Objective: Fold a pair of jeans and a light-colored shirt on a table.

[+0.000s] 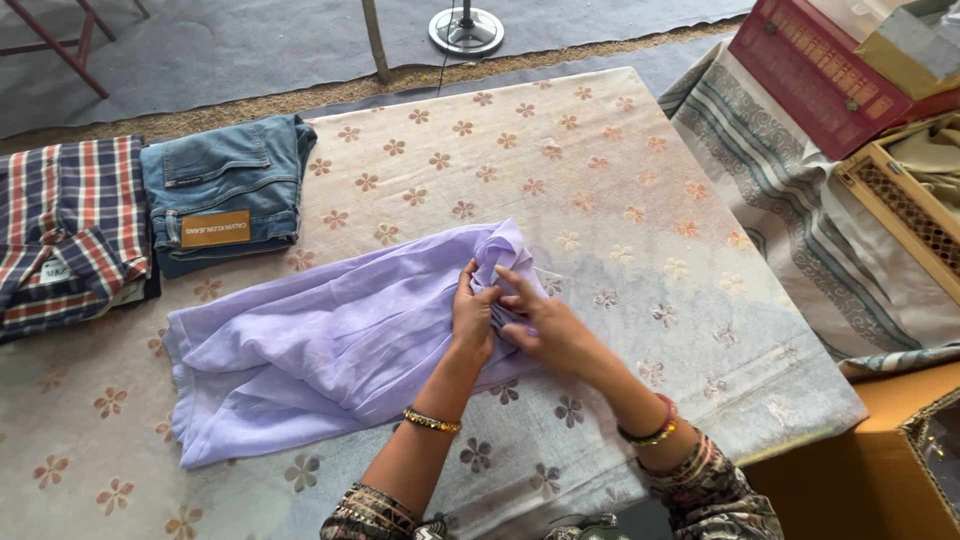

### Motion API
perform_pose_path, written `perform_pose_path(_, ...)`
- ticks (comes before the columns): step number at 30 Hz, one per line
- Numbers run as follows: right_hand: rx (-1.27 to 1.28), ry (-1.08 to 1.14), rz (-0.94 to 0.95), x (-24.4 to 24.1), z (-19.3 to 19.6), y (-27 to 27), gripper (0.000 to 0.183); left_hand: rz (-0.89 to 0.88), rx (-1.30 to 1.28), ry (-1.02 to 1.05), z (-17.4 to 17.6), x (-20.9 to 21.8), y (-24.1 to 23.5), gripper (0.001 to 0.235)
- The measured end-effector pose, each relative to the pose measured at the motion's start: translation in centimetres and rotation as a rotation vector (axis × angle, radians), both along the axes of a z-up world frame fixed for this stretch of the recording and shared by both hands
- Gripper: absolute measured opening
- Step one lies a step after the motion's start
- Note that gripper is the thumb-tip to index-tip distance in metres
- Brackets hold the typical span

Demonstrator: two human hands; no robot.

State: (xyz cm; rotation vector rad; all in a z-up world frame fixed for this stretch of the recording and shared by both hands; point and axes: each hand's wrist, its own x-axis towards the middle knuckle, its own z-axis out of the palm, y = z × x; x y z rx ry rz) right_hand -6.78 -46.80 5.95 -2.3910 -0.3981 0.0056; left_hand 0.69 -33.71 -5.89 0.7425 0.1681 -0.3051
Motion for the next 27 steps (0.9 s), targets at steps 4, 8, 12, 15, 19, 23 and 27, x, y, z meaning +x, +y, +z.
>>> perform_pose_path(4,0.155,0.118,-0.136,1.8,-0.7,-4.1,0.047,0.057,0.159,-0.083,-1.4,1.0,0.1,0.066)
perform_pose_path(8,-0.018,-0.052,-0.103,2.7,-0.6,-3.9,0.045,0.085,0.204,-0.063,-0.1,1.2,1.0,0.062)
perform_pose_path(12,-0.163,-0.172,0.091,3.2,-3.4,-1.6,0.066,0.143,0.334,-0.027,3.5,0.3,2.3,0.064)
perform_pose_path(15,-0.248,-0.235,0.145,3.7,-7.0,-1.1,0.068,0.327,0.709,-0.287,4.6,-0.1,2.7,0.054)
perform_pose_path(19,-0.339,-0.281,0.149,3.8,-9.2,-1.1,0.063,0.265,1.278,-0.878,5.5,0.3,2.8,0.03)
perform_pose_path(23,-0.357,-0.23,0.134,3.1,-7.9,-0.7,0.062,0.206,1.677,-0.863,3.0,2.8,4.3,0.04)
perform_pose_path(27,-0.382,-0.227,0.129,3.2,-7.7,-0.4,0.06,0.288,1.615,-0.665,5.7,2.8,4.5,0.042)
